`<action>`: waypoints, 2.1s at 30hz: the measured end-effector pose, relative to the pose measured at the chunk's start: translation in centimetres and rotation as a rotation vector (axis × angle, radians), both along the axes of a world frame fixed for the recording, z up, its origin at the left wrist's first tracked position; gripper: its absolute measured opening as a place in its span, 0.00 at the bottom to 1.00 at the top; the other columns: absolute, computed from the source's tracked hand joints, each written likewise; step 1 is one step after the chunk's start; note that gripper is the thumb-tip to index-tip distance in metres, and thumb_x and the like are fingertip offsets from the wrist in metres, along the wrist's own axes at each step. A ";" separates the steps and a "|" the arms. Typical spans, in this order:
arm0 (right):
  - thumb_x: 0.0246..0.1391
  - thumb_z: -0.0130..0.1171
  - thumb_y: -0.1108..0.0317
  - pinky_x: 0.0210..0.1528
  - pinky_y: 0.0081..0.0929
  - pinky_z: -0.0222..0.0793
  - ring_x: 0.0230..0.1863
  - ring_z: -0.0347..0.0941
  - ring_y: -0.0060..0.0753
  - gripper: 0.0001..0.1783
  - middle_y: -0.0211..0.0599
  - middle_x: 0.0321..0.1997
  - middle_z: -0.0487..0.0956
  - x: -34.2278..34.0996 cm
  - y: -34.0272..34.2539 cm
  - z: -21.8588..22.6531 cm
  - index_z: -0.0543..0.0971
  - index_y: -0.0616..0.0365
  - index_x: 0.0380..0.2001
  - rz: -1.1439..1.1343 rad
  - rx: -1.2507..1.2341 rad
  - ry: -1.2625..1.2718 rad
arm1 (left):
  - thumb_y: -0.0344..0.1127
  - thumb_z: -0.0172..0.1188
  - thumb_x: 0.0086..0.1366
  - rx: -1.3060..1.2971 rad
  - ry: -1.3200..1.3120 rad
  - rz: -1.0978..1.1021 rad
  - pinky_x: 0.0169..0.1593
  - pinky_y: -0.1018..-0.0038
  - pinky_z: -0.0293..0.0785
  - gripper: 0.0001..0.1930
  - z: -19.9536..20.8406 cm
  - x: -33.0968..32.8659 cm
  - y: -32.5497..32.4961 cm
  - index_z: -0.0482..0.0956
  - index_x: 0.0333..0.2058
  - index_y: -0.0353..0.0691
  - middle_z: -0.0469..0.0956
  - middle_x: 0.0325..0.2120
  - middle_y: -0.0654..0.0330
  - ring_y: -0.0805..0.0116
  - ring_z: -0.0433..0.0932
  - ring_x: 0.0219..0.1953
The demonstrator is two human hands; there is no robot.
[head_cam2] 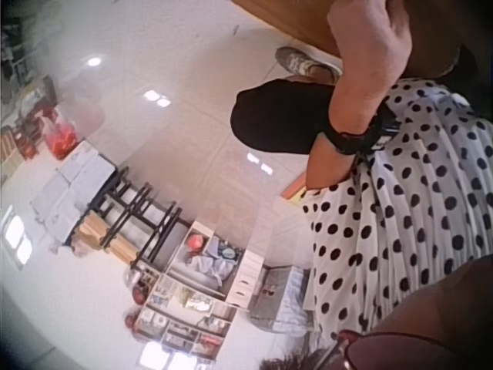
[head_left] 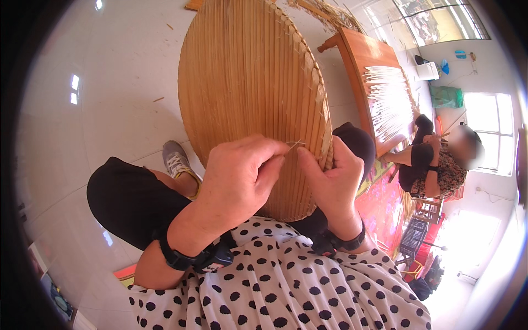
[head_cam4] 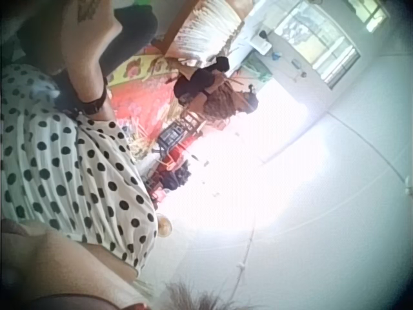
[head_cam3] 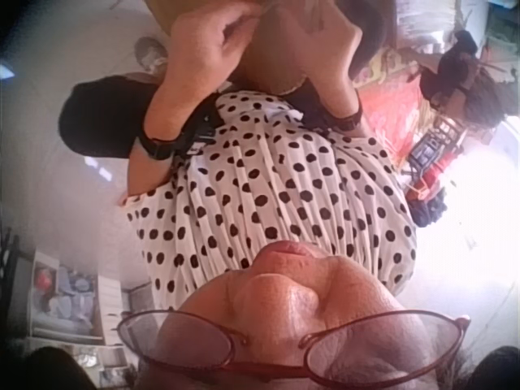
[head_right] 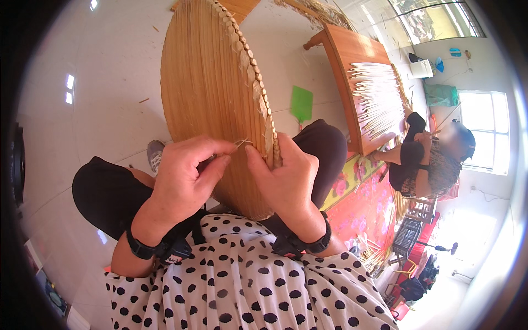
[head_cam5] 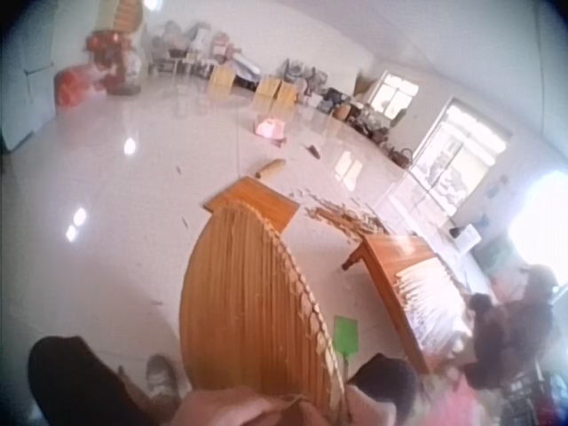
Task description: The person weaves a thread through the edges of a circular bamboo base using a needle, then uses pliers to cut the excess thread.
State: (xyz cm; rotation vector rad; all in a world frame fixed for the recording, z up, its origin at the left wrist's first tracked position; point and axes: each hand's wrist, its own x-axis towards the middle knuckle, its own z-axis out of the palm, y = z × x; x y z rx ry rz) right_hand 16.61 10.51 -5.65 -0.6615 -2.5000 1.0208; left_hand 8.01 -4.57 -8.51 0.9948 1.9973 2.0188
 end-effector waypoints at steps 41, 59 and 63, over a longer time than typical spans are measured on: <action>0.58 0.62 0.55 0.41 0.34 0.75 0.43 0.74 0.44 0.29 0.47 0.48 0.71 -3.6 -5.4 -5.0 0.75 0.64 0.57 1.068 -0.795 0.302 | 0.26 0.64 0.51 -0.762 -0.013 0.410 0.39 0.70 0.75 0.07 3.4 7.2 -15.6 0.85 0.31 0.33 0.84 0.31 0.54 0.60 0.82 0.31; 0.58 0.61 0.51 0.44 0.34 0.76 0.45 0.75 0.44 0.32 0.46 0.49 0.71 -3.3 -5.1 -5.7 0.74 0.65 0.57 1.050 -0.799 0.353 | 0.37 0.68 0.57 -0.847 -0.004 0.383 0.52 0.65 0.75 0.14 4.1 6.9 -16.0 0.86 0.39 0.33 0.85 0.41 0.50 0.53 0.84 0.44; 0.59 0.60 0.50 0.43 0.34 0.75 0.43 0.74 0.43 0.33 0.46 0.49 0.70 -3.3 -5.1 -5.8 0.74 0.65 0.57 1.050 -0.791 0.366 | 0.38 0.69 0.57 -0.857 0.007 0.355 0.52 0.65 0.75 0.15 4.3 6.7 -16.0 0.86 0.39 0.34 0.85 0.42 0.50 0.53 0.83 0.44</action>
